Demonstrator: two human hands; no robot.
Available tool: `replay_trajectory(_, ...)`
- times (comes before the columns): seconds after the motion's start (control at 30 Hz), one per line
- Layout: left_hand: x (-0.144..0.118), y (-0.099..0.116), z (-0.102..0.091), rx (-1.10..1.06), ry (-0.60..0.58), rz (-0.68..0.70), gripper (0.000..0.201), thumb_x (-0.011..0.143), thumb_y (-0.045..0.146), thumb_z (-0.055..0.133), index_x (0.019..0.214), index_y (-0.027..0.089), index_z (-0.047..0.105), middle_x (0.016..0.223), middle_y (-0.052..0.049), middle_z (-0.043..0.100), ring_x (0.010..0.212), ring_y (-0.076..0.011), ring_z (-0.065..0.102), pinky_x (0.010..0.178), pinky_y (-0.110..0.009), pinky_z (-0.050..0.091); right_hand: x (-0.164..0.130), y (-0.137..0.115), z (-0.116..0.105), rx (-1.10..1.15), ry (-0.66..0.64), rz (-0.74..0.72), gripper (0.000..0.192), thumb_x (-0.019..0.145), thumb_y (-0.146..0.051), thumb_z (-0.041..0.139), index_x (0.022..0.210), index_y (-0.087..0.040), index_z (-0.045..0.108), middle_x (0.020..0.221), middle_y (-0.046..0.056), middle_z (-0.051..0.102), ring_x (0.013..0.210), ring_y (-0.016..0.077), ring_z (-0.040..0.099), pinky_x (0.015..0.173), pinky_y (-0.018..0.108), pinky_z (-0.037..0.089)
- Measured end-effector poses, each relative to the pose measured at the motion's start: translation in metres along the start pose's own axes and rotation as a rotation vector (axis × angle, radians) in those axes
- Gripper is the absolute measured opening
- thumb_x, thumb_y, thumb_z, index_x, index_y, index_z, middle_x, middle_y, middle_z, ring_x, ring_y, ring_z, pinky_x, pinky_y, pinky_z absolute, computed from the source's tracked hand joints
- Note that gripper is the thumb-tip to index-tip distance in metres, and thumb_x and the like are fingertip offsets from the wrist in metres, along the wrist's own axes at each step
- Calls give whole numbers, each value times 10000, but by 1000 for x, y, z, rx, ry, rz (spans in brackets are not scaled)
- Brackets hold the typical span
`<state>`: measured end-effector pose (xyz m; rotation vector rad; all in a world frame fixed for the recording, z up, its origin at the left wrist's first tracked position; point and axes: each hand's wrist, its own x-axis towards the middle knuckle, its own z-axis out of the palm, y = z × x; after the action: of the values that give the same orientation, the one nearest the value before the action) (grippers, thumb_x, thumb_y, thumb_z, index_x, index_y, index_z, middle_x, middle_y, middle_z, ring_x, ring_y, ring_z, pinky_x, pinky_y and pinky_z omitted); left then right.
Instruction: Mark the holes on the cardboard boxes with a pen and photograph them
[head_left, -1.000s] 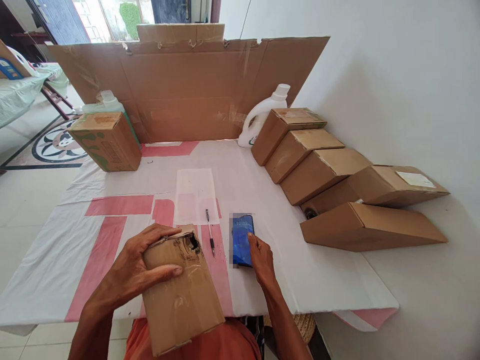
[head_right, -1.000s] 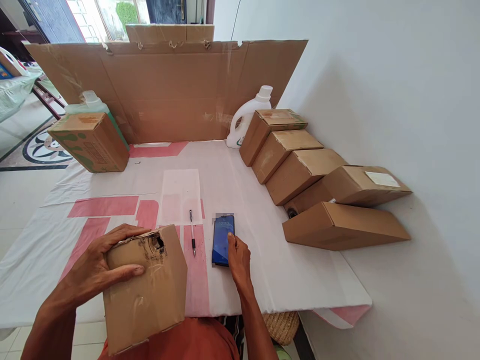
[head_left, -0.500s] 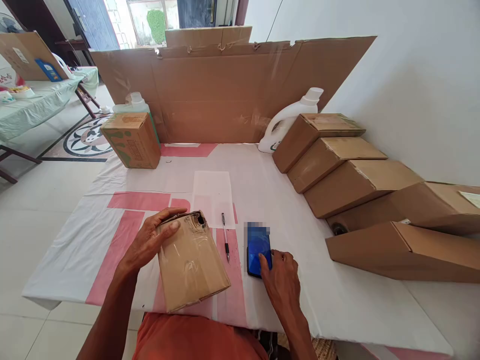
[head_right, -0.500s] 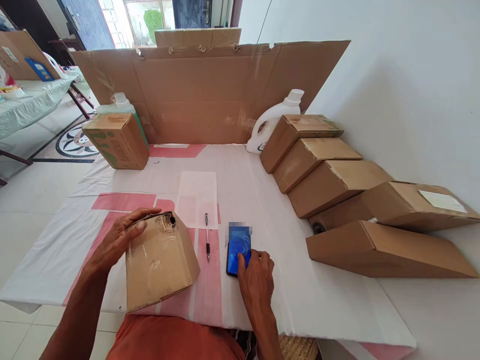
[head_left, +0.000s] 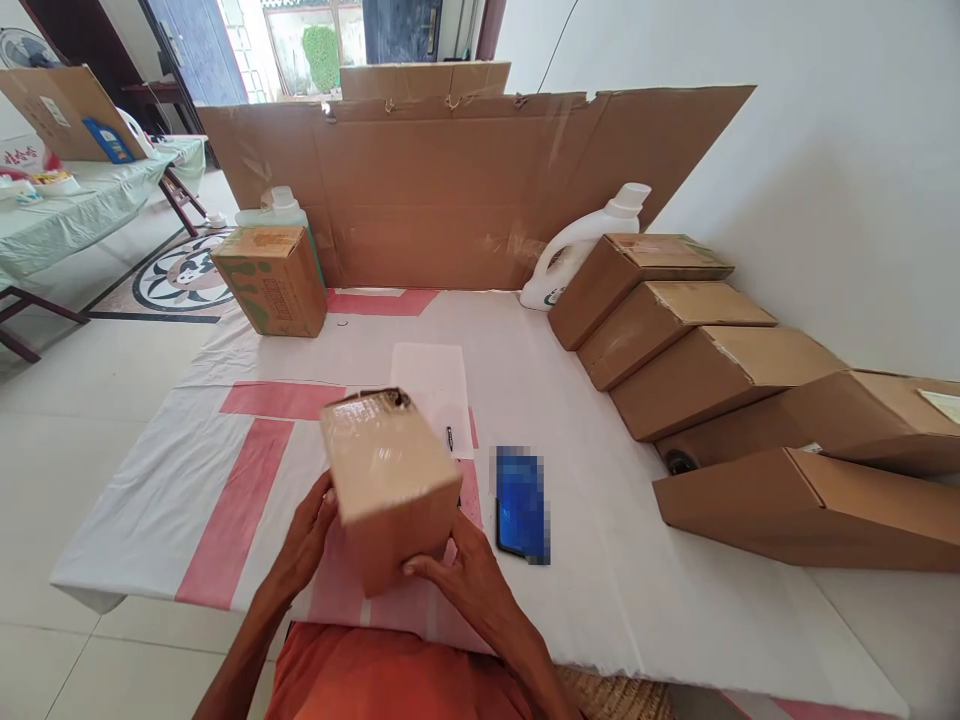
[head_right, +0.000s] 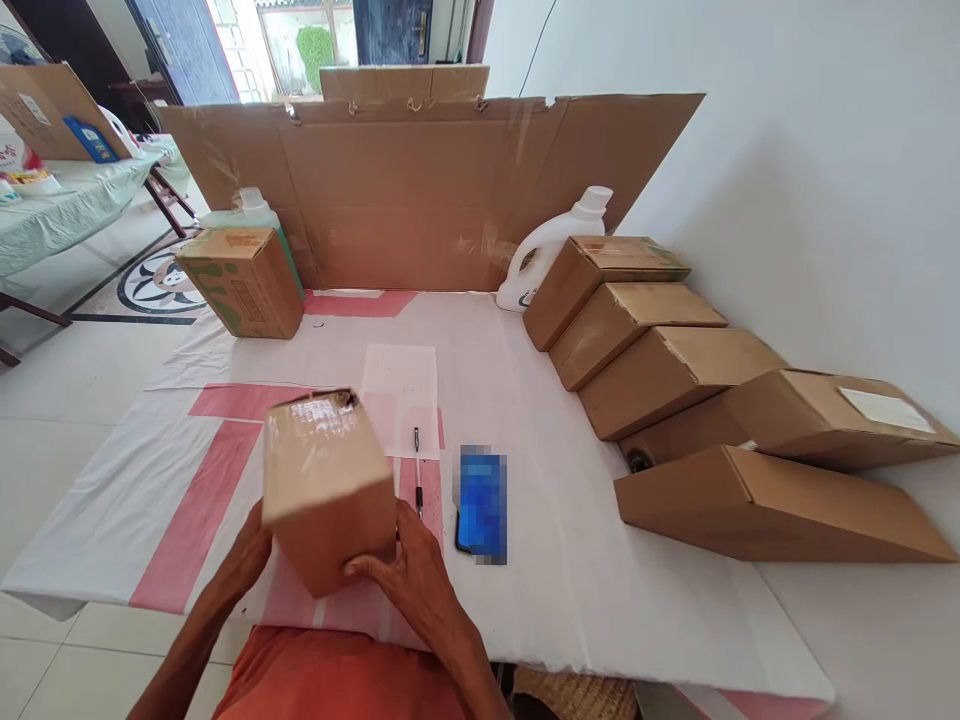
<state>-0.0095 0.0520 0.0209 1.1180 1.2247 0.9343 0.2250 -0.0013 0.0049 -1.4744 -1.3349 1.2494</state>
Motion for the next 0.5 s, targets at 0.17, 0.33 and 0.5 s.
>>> replay_trajectory(0.17, -13, 35, -14, 457, -15, 16, 787, 998, 695, 472, 1640, 249, 384, 1462, -139, 617, 1242, -324, 605, 995, -452, 512, 4, -49, -17, 146, 97, -24, 845, 977, -637, 599, 1672, -287, 269, 1677, 120, 423, 1510, 326, 445, 1110, 476, 516)
replay_trajectory(0.33, -29, 56, -29, 436, -46, 78, 717, 1034, 685, 352, 1604, 265, 465, 1263, -130, 653, 1026, -270, 584, 833, -365, 494, 6, -64, -19, 256, 19, 63, 837, 976, -814, 383, 1672, -355, 310, 1698, 97, 382, 1318, 347, 630, 986, 514, 606)
replay_trajectory(0.5, -20, 59, -33, 389, -18, 107, 800, 1025, 736, 248, 1565, 209, 515, 802, -22, 532, 709, -195, 442, 679, -325, 412, 8, -62, -18, 478, -47, 110, 892, 960, -845, 369, 1641, -271, 318, 1173, 128, 700, 821, 238, 733, 601, 365, 632)
